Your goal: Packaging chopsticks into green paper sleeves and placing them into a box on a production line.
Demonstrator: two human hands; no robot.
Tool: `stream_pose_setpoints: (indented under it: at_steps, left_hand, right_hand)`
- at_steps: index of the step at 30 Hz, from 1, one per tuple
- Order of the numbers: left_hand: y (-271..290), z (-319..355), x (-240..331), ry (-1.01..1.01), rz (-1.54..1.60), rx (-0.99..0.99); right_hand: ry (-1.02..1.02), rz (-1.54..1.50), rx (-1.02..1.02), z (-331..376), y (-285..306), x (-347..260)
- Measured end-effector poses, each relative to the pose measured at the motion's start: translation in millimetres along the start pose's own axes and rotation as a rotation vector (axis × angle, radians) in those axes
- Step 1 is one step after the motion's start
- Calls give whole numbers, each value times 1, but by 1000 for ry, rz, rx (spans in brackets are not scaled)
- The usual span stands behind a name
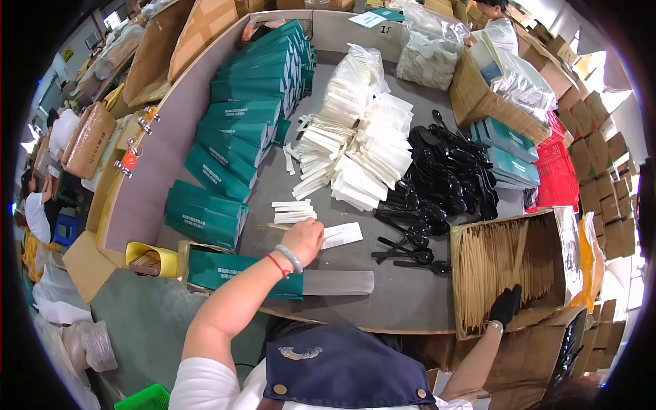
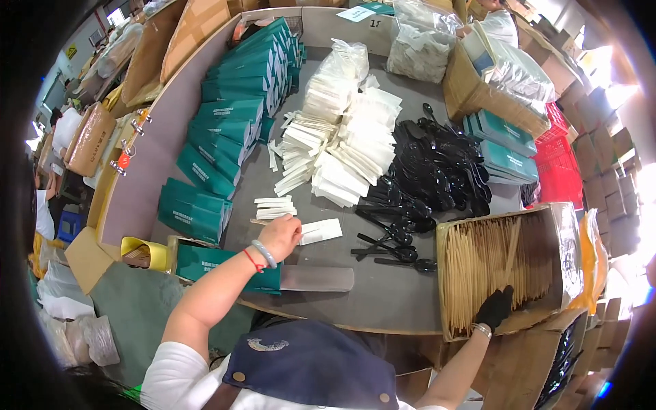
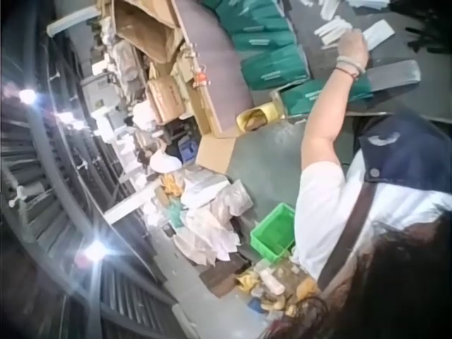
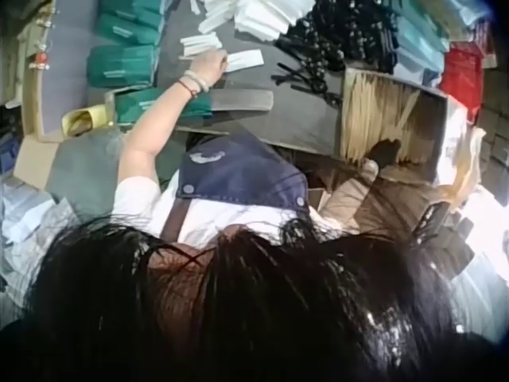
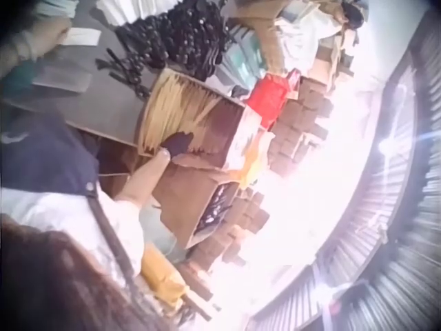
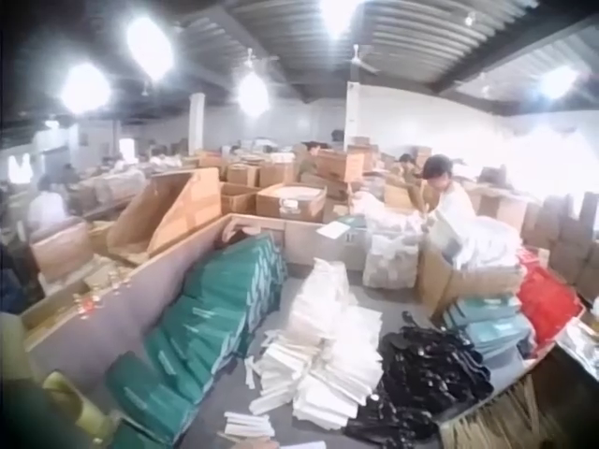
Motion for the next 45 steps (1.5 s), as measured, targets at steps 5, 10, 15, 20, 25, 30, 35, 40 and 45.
stream_pose_setpoints:
  at_steps: [5,10,15,20,25,30,35,40,45]
  left_hand:
    - [-10,-4,4,77,-197,26]
    - [-6,-9,14,49,-160,60]
    - [-7,-7,10,-27,-122,67]
    - [3,1,23,-10,76,-61]
    - [12,42,55,-61,181,-355]
    - [9,80,63,-208,-143,13]
    - [-1,112,70,-321,-238,149]
    - [-5,119,70,-393,-420,96]
    - [19,128,47,-227,-261,44]
  right_hand:
    - [77,-888,-113,65,16,-131]
    - [36,-735,-447,163,-65,-141]
    - [484,-518,-345,143,-64,-165]
    - [547,-257,-621,120,-72,-180]
    - [680,-84,-715,116,-67,-188]
    - [785,-256,-658,122,-43,-220]
    - [932,-395,-915,168,-48,-258]
    - [996,-322,-972,219,-72,-279]
    - [882,-362,-955,192,-58,-258]
Point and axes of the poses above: each hand's wrist, its own z-axis away from the middle knuckle, its own y-axis out of the back of the hand, x = y × z, the point moved 4 cm from there along -z, towards the middle knuckle, and after that the axes turned 3 degrees about y, right-handed, at the moved point
